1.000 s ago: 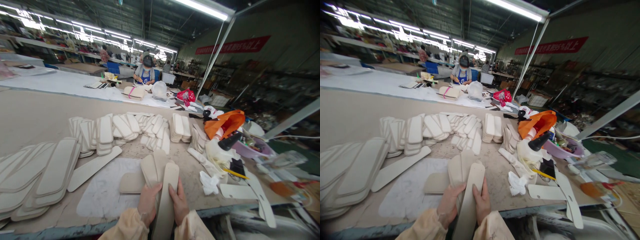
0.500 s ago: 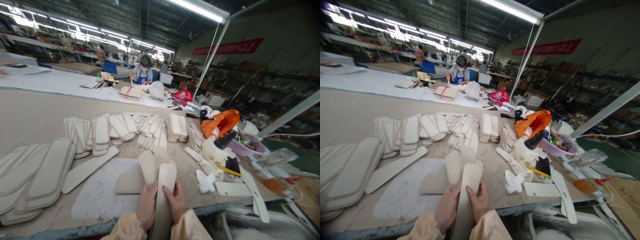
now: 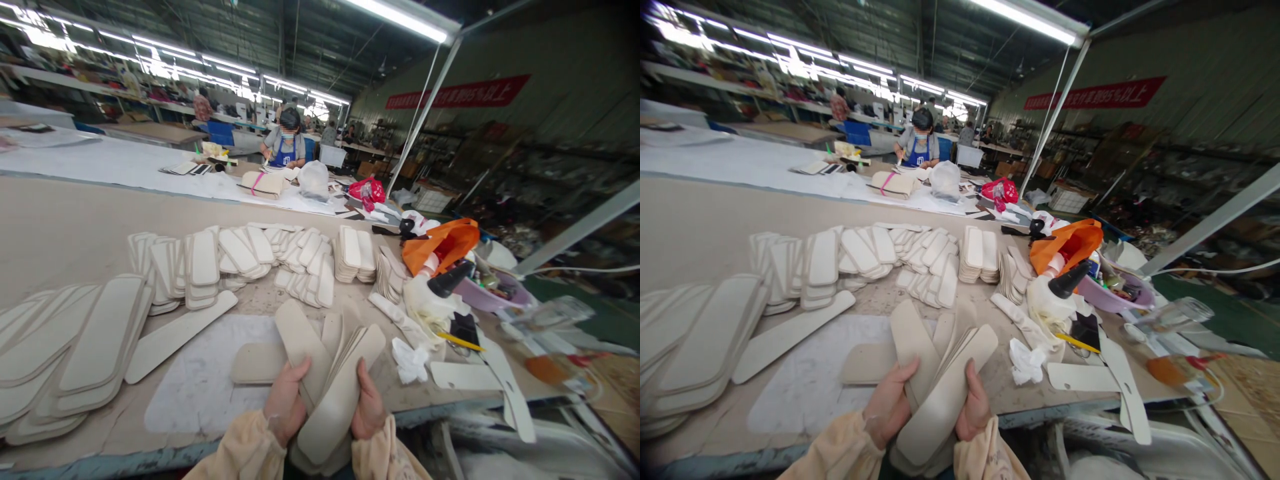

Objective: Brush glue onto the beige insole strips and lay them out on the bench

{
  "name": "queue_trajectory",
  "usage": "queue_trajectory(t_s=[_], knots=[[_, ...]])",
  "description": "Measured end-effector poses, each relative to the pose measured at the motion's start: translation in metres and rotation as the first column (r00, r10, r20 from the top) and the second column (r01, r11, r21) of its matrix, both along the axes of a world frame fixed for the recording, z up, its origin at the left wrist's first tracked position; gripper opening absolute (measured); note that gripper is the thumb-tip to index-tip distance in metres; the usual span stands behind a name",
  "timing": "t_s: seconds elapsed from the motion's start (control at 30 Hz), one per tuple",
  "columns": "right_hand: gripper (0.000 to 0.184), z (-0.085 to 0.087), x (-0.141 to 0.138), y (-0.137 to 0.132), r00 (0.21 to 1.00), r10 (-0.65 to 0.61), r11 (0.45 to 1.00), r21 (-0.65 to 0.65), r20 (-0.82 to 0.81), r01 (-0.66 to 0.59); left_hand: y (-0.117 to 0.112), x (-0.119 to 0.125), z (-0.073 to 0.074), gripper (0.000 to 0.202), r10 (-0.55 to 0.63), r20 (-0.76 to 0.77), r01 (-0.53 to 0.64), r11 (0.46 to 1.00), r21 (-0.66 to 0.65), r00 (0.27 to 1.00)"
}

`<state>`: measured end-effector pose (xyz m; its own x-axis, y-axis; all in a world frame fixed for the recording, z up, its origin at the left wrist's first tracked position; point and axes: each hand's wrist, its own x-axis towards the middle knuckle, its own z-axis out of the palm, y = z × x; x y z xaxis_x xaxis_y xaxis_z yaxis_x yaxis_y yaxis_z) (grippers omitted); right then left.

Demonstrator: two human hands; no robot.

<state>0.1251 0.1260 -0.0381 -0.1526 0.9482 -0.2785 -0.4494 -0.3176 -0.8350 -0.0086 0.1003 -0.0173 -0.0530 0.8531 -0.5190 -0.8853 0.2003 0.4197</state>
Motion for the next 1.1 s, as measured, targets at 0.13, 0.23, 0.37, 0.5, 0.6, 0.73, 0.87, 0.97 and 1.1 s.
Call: queue_trajectory(t_s=[0.13, 0.23, 0.37, 0.5, 0.6, 0.73, 0.87, 0.97, 1.1], knots=[[0.061, 0.0, 0.003, 0.001, 0.996, 0.081, 0.989, -0.122, -0.034, -0.084, -0.003, -0.001, -0.002, 0.052, -0.026, 0.011, 0.026, 0.999, 0.046, 1.0], [0.057, 0.003, 0.001, 0.0, 0.998, 0.058, 0.992, -0.114, -0.002, -0.058, -0.002, 0.003, 0.0, 0.057, -0.053, -0.058, 0.059, 0.992, 0.109, 0.997], [0.056, 0.006, 0.001, 0.0, 0.998, 0.067, 0.993, -0.102, 0.002, -0.066, 0.002, 0.004, 0.001, 0.056, -0.074, -0.156, 0.096, 0.986, 0.137, 0.985], [0.059, 0.004, 0.007, 0.004, 0.996, 0.087, 0.99, -0.113, -0.01, -0.088, 0.005, -0.01, 0.011, 0.052, -0.061, -0.262, 0.11, 0.979, 0.174, 0.963], [0.058, 0.0, 0.015, 0.009, 0.998, 0.049, 0.989, -0.136, -0.042, -0.055, 0.008, -0.042, 0.034, 0.048, -0.126, -0.398, 0.227, 0.949, 0.219, 0.909], [0.048, -0.005, 0.022, 0.012, 0.995, -0.04, 0.979, -0.205, -0.089, 0.021, 0.025, -0.109, 0.085, 0.052, -0.156, -0.765, 0.447, 0.875, 0.187, 0.625], [0.047, -0.007, 0.021, 0.01, 0.996, -0.025, 0.978, -0.209, -0.091, 0.006, 0.06, -0.164, 0.119, 0.048, -0.143, -0.978, 0.511, 0.858, -0.046, 0.151], [0.044, -0.01, 0.018, 0.008, 0.996, -0.03, 0.984, -0.177, -0.086, 0.014, 0.083, -0.181, 0.108, 0.044, -0.203, -0.965, 0.501, 0.826, -0.259, -0.165], [0.044, -0.013, 0.017, 0.005, 0.994, -0.068, 0.981, -0.187, -0.085, 0.051, 0.091, -0.185, 0.062, 0.033, -0.274, -0.908, 0.423, 0.816, -0.393, -0.316]])
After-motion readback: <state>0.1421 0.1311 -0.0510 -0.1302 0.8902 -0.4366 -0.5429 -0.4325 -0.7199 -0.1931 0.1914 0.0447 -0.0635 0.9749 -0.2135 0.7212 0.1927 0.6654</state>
